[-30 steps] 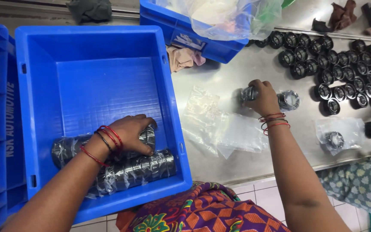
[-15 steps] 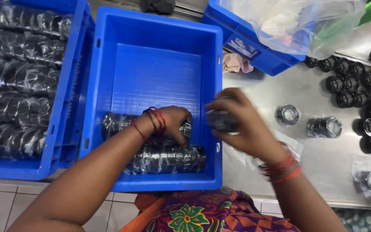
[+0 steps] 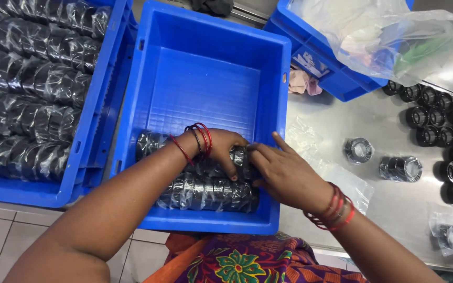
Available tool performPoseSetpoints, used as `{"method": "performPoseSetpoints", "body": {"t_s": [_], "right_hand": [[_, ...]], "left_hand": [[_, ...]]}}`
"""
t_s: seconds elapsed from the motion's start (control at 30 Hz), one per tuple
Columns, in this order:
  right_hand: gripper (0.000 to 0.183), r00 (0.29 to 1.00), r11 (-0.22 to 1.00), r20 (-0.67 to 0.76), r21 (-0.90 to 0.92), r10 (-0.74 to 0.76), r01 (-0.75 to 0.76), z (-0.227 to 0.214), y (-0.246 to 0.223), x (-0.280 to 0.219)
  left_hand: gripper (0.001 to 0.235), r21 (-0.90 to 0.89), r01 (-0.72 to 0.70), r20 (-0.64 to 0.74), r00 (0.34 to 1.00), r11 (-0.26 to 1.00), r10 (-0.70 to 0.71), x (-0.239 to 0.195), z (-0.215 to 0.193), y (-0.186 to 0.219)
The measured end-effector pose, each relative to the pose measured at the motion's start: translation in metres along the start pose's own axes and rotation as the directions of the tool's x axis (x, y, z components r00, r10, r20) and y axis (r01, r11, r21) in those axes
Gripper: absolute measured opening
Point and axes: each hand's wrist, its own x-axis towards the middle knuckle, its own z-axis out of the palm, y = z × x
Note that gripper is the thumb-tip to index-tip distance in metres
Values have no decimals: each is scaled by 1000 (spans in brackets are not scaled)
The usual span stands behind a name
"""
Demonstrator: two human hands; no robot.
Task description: A person is shown packaging metal bearings into small plastic bags and then placing them into blue plastic crates.
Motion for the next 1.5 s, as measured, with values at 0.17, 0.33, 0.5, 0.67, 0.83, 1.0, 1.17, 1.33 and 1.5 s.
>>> {"method": "performPoseSetpoints", "body": {"t_s": [0.17,0.33,0.5,0.67,0.83,1.0,1.17,1.33,1.5], "right_hand": [[35,977,983,104,-4,184,-185,12,4,14],[41,853,924,393,21,344,-382,-13,5,42],[44,939,707,-2,659,344,-258,-10,32,20],[46,947,734,100,609,306,-301,15,20,38],[65,978,855,167,482,124,-191,66,18,59],[67,970,873,202,440,133,-211,63,18,61],[68,997,917,28,390,79,-83,48,0,47],[48,986,963,-164,269,23,22,23,-27,19],[42,977,975,-201,218,76,-31,29,-34,-6]], "left_hand": [[92,263,176,-38,984,949,-172,-9,3,40],[112,313,385,-233,917,868,-322,-17,6,36],[68,151,249,-414,895,957,-167,-83,-33,17],[56,141,383,-528,809,913,-258,-123,-46,22],[68,175,564,-482,764,807,-429,-102,-36,12],[61,140,719,-456,657,681,-600,-92,-44,9],[45,221,712,-415,687,666,-596,-105,-54,20],[37,370,591,-146,799,717,-583,-112,-57,22],[77,434,582,-44,776,688,-629,-104,-60,8]]}}
